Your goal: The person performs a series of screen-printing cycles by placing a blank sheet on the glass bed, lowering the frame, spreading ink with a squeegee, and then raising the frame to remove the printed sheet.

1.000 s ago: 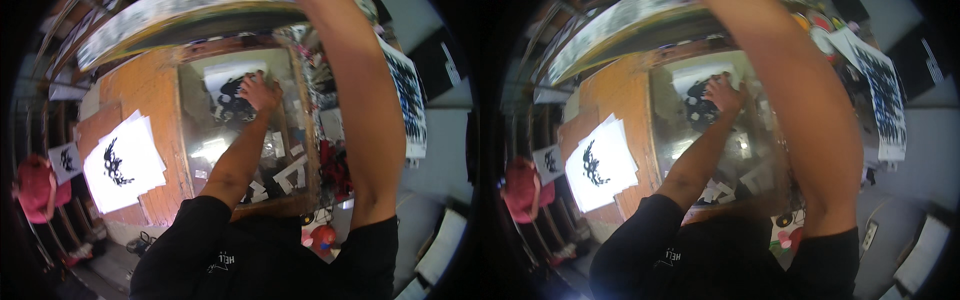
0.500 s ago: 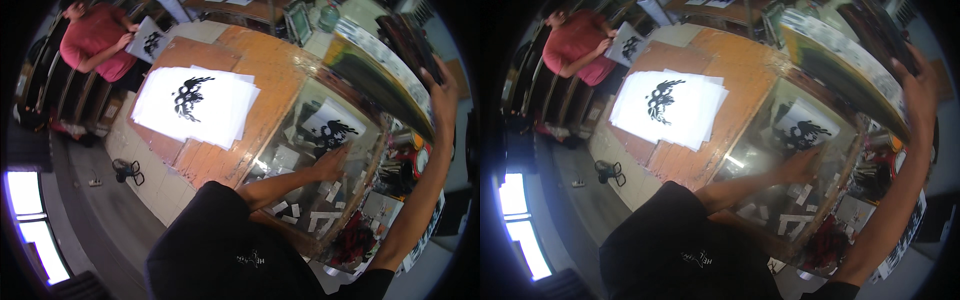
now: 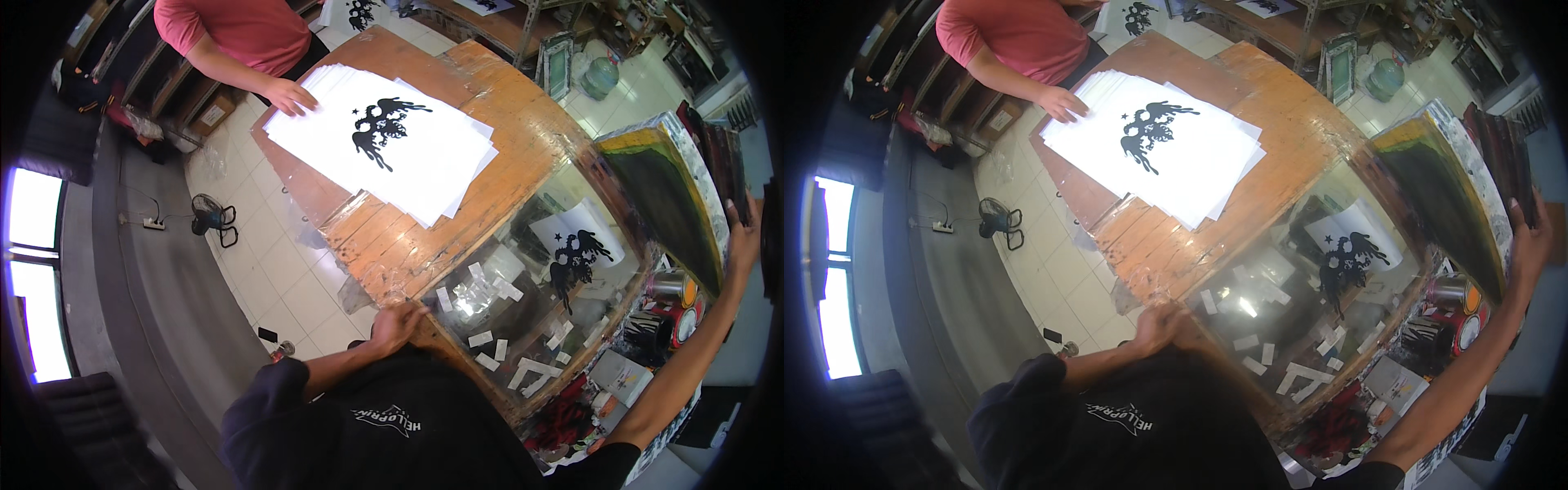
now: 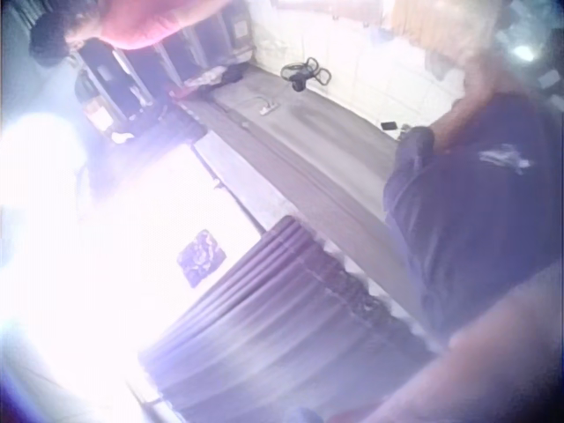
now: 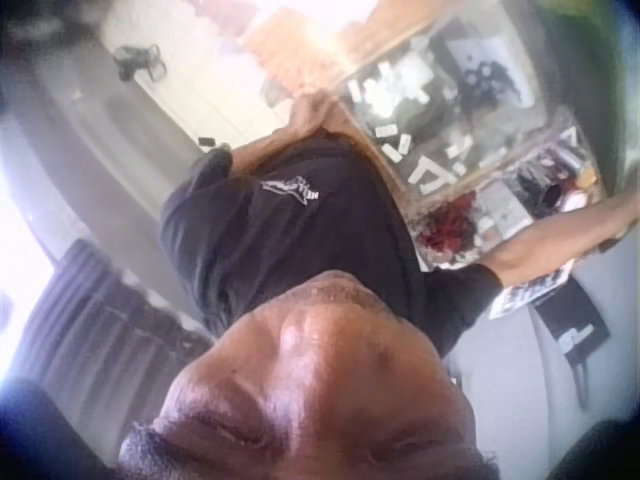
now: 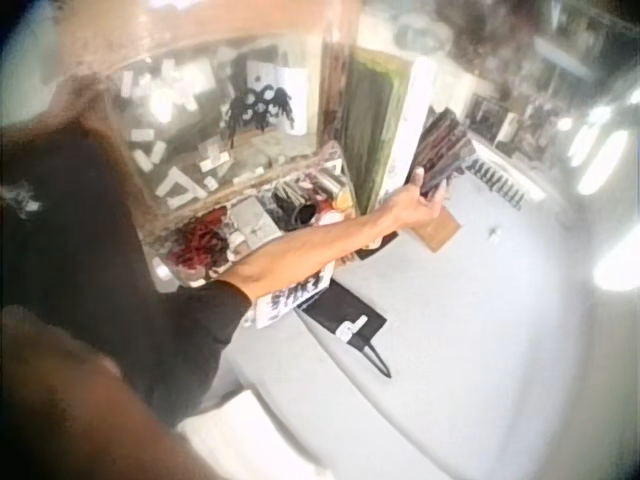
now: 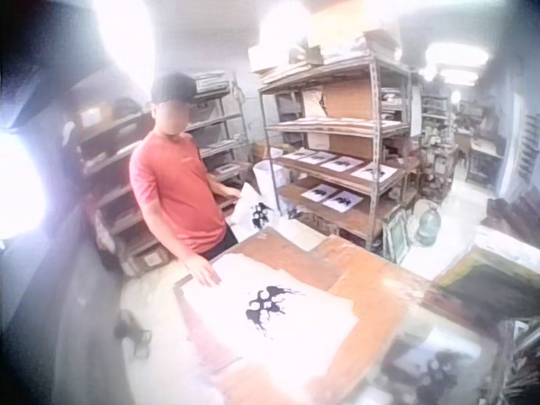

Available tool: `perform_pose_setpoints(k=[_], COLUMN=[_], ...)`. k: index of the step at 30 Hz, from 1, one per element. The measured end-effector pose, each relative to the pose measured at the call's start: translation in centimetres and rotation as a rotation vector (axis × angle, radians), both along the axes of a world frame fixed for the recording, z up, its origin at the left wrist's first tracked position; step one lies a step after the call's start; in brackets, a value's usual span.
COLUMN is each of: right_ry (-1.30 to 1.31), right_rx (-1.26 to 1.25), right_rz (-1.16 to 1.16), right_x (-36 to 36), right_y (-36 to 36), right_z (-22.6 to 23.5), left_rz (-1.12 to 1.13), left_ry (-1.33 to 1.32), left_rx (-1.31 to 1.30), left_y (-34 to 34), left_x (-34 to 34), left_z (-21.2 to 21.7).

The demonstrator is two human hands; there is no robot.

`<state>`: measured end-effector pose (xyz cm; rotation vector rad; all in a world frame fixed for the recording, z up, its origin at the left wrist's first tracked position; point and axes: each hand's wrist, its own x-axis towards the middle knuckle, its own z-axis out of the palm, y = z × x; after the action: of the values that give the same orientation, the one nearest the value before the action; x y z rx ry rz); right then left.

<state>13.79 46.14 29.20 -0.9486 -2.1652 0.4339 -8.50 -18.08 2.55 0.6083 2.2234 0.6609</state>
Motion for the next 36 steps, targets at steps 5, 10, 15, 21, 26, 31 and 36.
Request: perform_pose_setpoints(k=[5,10,15,21,26,31,36], right_ry=[0.043,0.025,0.036,-0.01,-0.042,-0.04,-0.027], right_rx=[-0.07,-0.05,-0.012,-0.048,-0.03,0.096,0.05], right_rz=[0.024,-0.024,-0.001,-0.034,-0.099,-0.068,-0.073], right_x=[-0.4,-0.5,-1.1,-1.9,-2.4,-3.0,-3.8], right_y=[-0.4,-1.2,-2.2,-4.7,-6.4,-7.9,-8.9], right_z=[0.0,0.3,-0.2,0.4,0.5,0.3,0.1], left_rz=[0.002,-0.422,0.105,0.057,-0.255,-0.31,-0.12], left_ry=[-0.051,-0.816,-0.162,0.714,0.755,0.707,0.685], left_rx=[-0.171,-0.364,0.287,0.124,-0.068,0.246,0.491], left_y=[-11.9,-6.5,-0.2,9.4,15.3,17.6,21.2], left_x=[4.5,-6.0,-11.3,-13.9,-8.5,-1.5,-1.8], left_z=[-4.8,5.0,2.0,-4.5,-7.8,-7.1,-5.6])
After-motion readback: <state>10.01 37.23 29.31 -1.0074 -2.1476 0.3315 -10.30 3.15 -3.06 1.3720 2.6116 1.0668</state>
